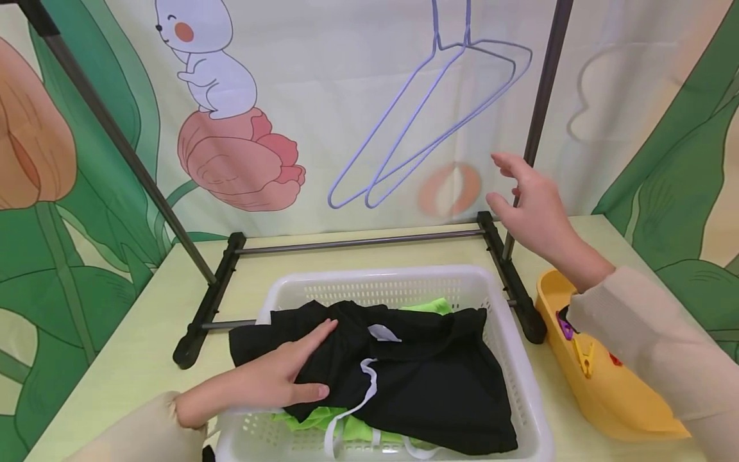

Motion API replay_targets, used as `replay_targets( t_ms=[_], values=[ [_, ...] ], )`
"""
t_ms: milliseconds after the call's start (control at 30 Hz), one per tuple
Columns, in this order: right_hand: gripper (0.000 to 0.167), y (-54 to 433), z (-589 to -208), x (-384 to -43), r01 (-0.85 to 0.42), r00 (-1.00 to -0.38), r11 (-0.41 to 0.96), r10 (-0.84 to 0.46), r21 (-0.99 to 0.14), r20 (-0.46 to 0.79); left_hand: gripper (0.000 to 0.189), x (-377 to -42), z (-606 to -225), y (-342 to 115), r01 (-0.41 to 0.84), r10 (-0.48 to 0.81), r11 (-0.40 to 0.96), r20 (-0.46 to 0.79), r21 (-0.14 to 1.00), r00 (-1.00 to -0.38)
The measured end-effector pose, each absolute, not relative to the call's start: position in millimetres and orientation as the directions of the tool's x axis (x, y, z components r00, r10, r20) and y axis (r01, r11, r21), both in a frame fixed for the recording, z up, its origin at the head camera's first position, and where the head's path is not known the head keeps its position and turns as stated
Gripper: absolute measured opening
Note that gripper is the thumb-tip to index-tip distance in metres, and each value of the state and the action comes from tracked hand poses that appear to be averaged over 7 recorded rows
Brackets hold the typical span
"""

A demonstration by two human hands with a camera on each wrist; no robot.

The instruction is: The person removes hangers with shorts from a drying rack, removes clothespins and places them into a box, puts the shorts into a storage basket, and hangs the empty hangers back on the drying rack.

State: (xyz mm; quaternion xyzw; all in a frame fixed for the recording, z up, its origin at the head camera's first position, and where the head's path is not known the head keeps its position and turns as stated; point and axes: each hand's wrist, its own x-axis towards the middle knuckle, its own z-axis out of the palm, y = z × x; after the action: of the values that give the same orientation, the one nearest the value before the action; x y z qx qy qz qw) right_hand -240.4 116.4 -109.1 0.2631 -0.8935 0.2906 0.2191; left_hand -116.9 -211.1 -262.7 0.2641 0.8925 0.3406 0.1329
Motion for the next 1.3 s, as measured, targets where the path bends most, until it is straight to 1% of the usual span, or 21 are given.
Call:
replay_targets(
  t_ms=[100,200,333,467,600,700,800,867,967,1033,1100,1200,1267,1300],
  values=[
    [0.051,115,-116,-235,-0.613,-0.761,0.691,-0.386,-0.384,0.521,0.079,-118,-267,-207,0.414,0.594,0.654,-0.090,0.633,-0.800],
    [0.051,116,-121,-231,-0.621,-0.766,0.696,-0.439,-0.361,0.470,0.079,-119,-270,-204,0.450,0.624,0.667,-0.115,0.594,-0.773],
    [0.052,119,-127,-227,-0.622,-0.777,0.712,-0.512,-0.325,0.365,0.078,-118,-274,-203,0.499,0.671,0.660,-0.142,0.562,-0.728],
    [0.054,120,-135,-223,-0.616,-0.788,0.722,-0.557,-0.315,0.263,0.076,-117,-278,-205,0.553,0.726,0.637,-0.178,0.537,-0.664],
    [0.055,119,-144,-218,-0.630,-0.776,0.716,-0.600,-0.302,0.197,0.074,-115,-278,-206,0.605,0.773,0.610,-0.217,0.511,-0.596],
    [0.057,119,-150,-214,-0.647,-0.759,0.703,-0.631,-0.296,0.161,0.070,-114,-275,-207,0.604,0.778,0.607,-0.232,0.517,-0.584],
    [0.058,119,-157,-210,-0.673,-0.734,0.680,-0.663,-0.293,0.148,0.065,-112,-270,-208,0.580,0.764,0.609,-0.203,0.541,-0.613],
    [0.058,120,-162,-208,-0.690,-0.717,0.664,-0.682,-0.289,0.144,0.063,-110,-265,-210,0.573,0.753,0.600,-0.149,0.558,-0.641],
    [0.058,122,-167,-205,-0.704,-0.701,0.648,-0.699,-0.290,0.140,0.061,-107,-257,-215,0.592,0.723,0.576,-0.013,0.564,-0.691],
    [0.057,122,-170,-203,-0.711,-0.692,0.641,-0.710,-0.289,0.128,0.058,-105,-252,-221,0.608,0.677,0.563,0.110,0.559,-0.728],
    [0.056,123,-173,-200,-0.715,-0.684,0.634,-0.721,-0.293,0.108,0.054,-103,-248,-227,0.611,0.595,0.563,0.241,0.557,-0.767],
    [0.055,124,-177,-196,-0.726,-0.667,0.624,-0.742,-0.289,0.070,0.052,-102,-246,-238,0.575,0.417,0.576,0.395,0.582,-0.818],
    [0.055,126,-180,-194,-0.734,-0.655,0.616,-0.754,-0.286,0.056,0.055,-102,-248,-246,0.529,0.299,0.569,0.441,0.629,-0.846],
    [0.055,126,-181,-193,-0.738,-0.650,0.613,-0.758,-0.282,0.050,0.057,-103,-250,-250,0.503,0.251,0.568,0.444,0.652,-0.860]
  ],
)
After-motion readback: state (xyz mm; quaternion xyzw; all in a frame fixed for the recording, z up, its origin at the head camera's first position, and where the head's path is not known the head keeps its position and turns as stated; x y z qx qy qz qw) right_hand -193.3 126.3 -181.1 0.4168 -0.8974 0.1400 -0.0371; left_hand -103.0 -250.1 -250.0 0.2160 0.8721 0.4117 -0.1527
